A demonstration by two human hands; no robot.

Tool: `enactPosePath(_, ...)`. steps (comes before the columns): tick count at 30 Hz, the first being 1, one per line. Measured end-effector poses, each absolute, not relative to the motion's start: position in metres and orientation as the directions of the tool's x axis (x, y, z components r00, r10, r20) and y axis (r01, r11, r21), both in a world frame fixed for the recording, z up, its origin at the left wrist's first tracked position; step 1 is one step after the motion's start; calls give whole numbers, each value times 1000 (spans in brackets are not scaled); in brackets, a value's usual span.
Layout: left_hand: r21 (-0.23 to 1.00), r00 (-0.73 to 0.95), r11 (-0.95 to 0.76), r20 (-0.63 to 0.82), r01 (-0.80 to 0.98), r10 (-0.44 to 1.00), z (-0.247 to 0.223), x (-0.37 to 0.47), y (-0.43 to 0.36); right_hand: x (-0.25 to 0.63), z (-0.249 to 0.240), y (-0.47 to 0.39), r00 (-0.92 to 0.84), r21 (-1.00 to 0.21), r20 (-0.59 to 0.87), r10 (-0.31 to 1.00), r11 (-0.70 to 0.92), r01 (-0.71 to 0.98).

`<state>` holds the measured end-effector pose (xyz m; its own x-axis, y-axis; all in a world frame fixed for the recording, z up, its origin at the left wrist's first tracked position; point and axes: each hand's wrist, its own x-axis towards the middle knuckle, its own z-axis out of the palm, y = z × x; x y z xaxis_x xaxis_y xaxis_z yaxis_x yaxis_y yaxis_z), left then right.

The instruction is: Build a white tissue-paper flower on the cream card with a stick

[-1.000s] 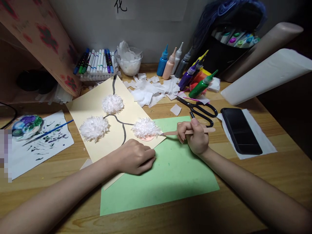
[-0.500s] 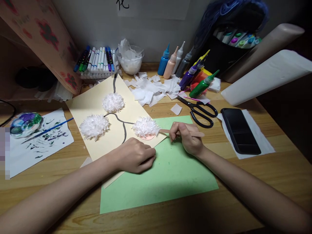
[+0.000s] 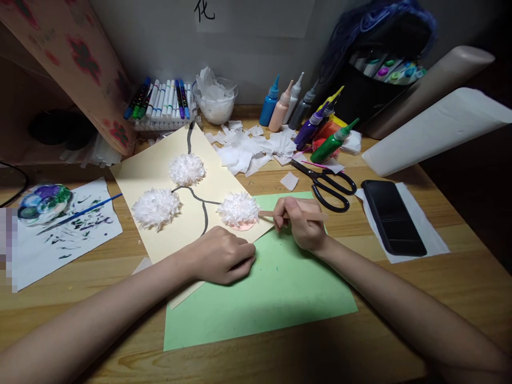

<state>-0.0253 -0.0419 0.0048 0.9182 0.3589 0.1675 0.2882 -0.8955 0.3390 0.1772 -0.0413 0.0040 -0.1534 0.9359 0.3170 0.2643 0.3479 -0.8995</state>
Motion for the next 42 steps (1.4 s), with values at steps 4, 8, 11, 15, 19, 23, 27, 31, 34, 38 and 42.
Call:
enactPosePath(4,341,919,-894,163,289,359,4,-25,-42,184,1,-49,-107,-839,477,872,489,238)
enactPosePath(8,331,921,-897,152,294,358,4,-25,-42,186,1,-50,-90,-844,487,869,494,207)
enactPosePath(11,331,921,-896,151,296,360,4,-26,-42,186,-1,-49,-132,-833,500,856,517,195)
enactPosePath(15,330,921,-897,154,294,358,4,-26,-42,183,-6,-48,-179,-814,506,844,535,226)
enactPosePath(19,324,918,-899,165,294,360,3,-26,-42,181,-6,-46,-221,-808,472,854,519,280)
enactPosePath(23,326,921,-899,157,293,357,3,-26,-42,176,-4,-44,-126,-896,308,943,332,296)
enactPosePath(27,334,920,-895,151,297,361,4,-26,-42,174,-4,-44,-69,-951,225,972,234,203)
enactPosePath(31,351,919,-889,151,296,365,4,-27,-42,185,1,-39,22,-913,395,919,390,120)
enactPosePath(34,358,917,-887,157,293,366,3,-27,-42,205,7,-26,148,-851,506,850,464,246)
enactPosePath(38,362,915,-884,159,295,371,3,-28,-42,234,3,-7,-25,-583,540,841,396,709)
enactPosePath(42,373,917,-880,151,294,370,3,-28,-41,246,-10,1,-245,-352,499,831,453,819)
